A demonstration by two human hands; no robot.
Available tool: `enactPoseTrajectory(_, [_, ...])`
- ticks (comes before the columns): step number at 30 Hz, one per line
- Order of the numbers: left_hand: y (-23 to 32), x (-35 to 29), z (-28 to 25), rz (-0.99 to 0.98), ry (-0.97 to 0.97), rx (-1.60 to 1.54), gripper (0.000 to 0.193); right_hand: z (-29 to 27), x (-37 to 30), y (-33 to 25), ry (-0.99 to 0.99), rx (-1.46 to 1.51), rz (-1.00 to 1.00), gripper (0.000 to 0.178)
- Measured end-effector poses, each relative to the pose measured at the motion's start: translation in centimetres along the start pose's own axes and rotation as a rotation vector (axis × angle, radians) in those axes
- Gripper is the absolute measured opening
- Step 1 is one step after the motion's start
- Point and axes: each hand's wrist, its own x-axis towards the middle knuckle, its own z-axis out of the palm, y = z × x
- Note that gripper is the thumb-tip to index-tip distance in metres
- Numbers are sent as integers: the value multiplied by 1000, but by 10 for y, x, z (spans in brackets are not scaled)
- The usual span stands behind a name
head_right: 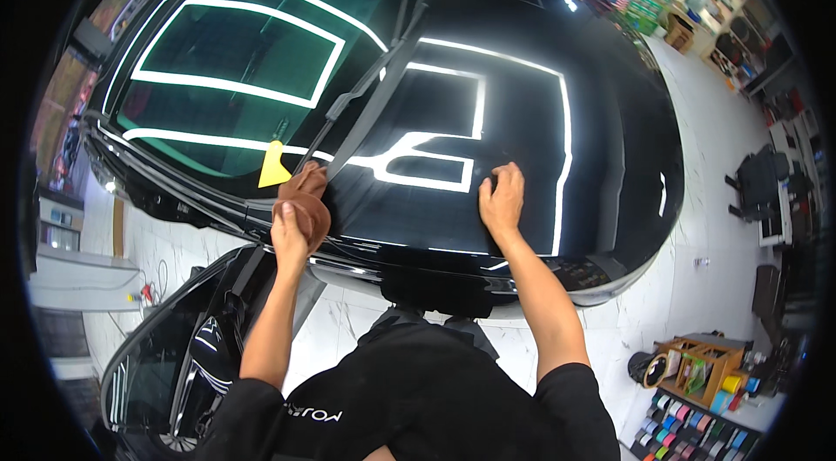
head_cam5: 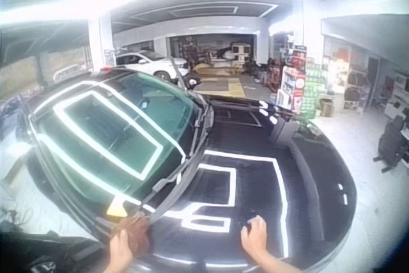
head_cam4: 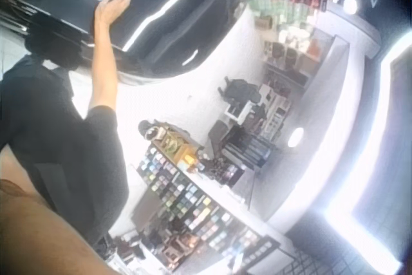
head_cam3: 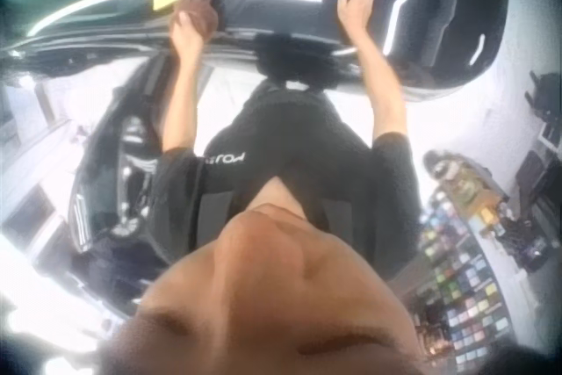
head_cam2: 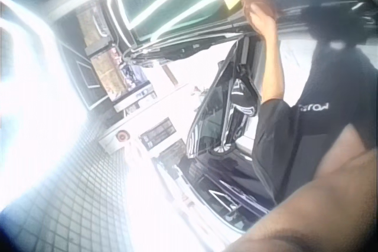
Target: The person applies a protective film to the car's hood using a yellow squeegee to smooth it and a brown microfiber cloth to wipe the surface. They work methodically across the hood, ensuring the film adheres without bubbles or wrinkles.
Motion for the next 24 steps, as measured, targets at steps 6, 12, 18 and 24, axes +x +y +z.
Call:
enactPoseTrajectory(6, [90, -58, 23, -320, -168, -848, 63, -62, -75, -63, -163, 485, 335, 21])
enactPoseTrajectory(12, [145, -49, 58, -398, -320, -978, 66, -128, -122, -79, -371, 837, 604, 30])
enactPoseTrajectory(18, [49, 19, 81, 177, 218, 392, 56, -166, -200, 22, -140, 596, 693, 28])
enactPoseTrajectory(24, [11, -57, 128, 482, -183, 763, 64, -173, -151, -53, -151, 378, 289, 24])
